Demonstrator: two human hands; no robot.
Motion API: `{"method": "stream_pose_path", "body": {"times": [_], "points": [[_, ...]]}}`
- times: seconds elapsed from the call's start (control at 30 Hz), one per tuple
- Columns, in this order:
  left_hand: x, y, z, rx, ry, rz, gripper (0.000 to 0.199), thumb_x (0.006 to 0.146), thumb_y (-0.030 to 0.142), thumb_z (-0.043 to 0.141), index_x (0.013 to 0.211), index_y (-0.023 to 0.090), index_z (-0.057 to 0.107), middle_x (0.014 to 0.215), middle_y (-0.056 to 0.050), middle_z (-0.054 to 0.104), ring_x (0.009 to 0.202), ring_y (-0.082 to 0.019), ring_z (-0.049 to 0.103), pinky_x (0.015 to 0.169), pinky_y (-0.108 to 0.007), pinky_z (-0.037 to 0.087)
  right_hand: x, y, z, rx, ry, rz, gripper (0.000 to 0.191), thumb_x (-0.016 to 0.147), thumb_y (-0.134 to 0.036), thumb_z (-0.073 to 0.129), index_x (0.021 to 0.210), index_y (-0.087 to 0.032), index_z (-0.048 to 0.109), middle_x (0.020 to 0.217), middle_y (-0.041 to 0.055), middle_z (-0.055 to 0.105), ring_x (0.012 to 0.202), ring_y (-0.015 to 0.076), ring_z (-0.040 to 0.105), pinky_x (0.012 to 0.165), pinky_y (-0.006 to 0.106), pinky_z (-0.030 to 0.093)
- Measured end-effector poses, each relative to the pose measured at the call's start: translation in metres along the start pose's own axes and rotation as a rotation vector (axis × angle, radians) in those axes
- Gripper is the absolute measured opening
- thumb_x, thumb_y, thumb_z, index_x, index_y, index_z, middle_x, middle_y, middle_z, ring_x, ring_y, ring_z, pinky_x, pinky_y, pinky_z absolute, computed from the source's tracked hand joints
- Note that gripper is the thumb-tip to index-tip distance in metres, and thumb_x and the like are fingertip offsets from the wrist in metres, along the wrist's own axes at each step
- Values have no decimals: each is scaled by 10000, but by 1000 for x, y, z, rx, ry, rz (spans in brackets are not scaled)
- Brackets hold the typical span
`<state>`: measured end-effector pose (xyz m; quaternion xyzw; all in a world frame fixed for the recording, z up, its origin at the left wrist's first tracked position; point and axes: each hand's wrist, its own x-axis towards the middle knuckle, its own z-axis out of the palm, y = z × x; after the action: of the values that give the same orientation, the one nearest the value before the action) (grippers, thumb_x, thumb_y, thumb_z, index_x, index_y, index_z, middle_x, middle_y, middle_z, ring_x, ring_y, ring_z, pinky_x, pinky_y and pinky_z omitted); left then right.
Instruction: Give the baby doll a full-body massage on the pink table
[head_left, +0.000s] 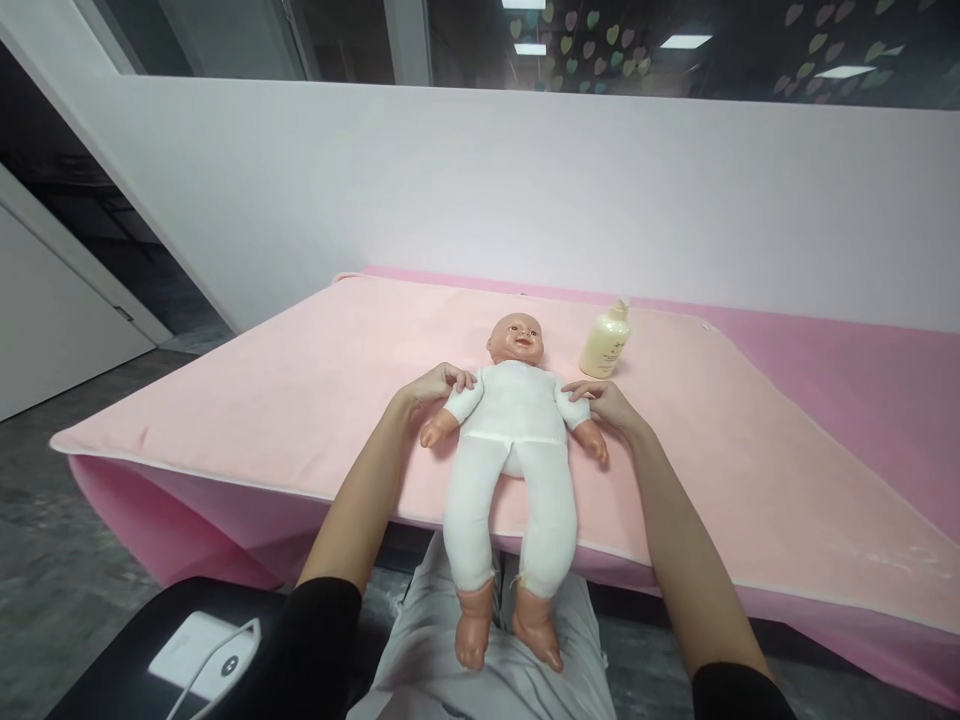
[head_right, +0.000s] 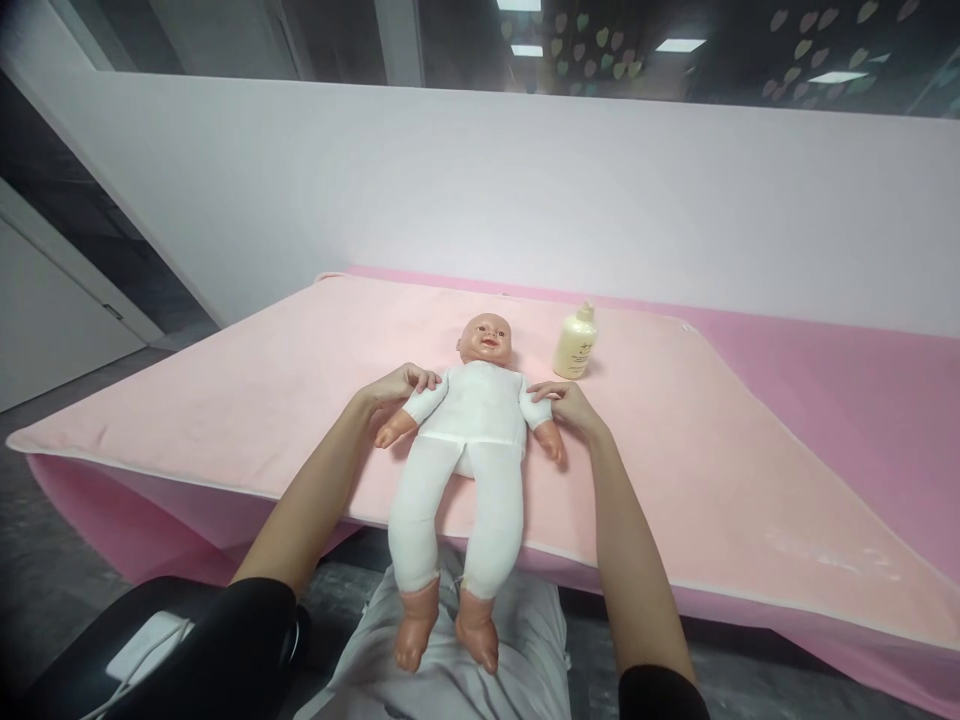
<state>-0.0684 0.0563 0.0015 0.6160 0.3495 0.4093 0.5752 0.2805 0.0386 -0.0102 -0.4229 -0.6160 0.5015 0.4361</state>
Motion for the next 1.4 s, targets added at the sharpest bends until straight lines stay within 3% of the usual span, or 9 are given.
{"method": "stream_pose_path", "body": {"times": [0.13,0.23,0.37,0.47,0.57,0.73,0.83,1.03,1.4], "points": [[-2,8,11,-167,122,-6,345,467,158,805,806,156,738,907,-95,714,814,-220,642,725,-326,485,-1,-4,5,115,71,25,362,609,-265,763,966,-209,748,1076,76,702,990,247,634,859,372,504],[3,6,21,-250,195,50,488,573,276,810,1031,147,704,956,-110,712,844,-226,656,756,-332,485,4,-1,9,122,154,21,412,620,-424,787,952,-186,739,970,67,715,832,205,641,757,338,519],[15,-10,26,-149,420,-13,369,666,429,743,860,118,703,776,-91,689,732,-197,636,658,-292,463,18,10,16,-69,294,70,434,625,-558,724,771,-150,708,664,32,643,551,142,504,518,283,422],[22,-21,27,132,657,-55,320,699,441,698,657,127,659,620,-50,621,659,-181,591,592,-271,410,27,18,24,-310,424,57,408,672,-558,649,565,-169,588,495,-15,488,506,121,410,485,266,338],[26,-25,30,289,744,-46,300,707,417,688,611,136,643,593,-38,603,673,-183,578,588,-264,393,29,20,27,-396,488,29,415,696,-546,617,520,-180,531,464,-28,435,512,121,403,500,263,333],[21,-17,21,-215,488,-43,458,616,352,791,1003,133,682,875,-91,703,733,-185,634,652,-281,470,15,10,15,73,286,86,406,611,-505,759,790,-146,700,735,46,679,659,177,595,635,309,488],[13,-7,10,-334,332,-20,536,532,262,844,1027,148,672,942,-88,707,772,-178,648,714,-289,493,6,1,7,252,139,89,411,589,-402,821,913,-167,730,965,75,717,854,213,653,817,356,515],[-3,10,2,-97,109,-114,451,466,150,819,907,131,726,977,-104,724,914,-235,652,807,-327,501,1,-1,-1,205,-2,120,384,534,-242,837,904,-201,742,1024,60,713,976,249,642,917,396,491],[-4,7,-12,215,-129,-153,120,459,74,633,519,167,679,825,-67,731,896,-231,659,786,-318,508,2,10,-2,93,-89,27,70,504,-135,681,519,-192,643,954,43,698,958,224,627,864,342,476]]}}
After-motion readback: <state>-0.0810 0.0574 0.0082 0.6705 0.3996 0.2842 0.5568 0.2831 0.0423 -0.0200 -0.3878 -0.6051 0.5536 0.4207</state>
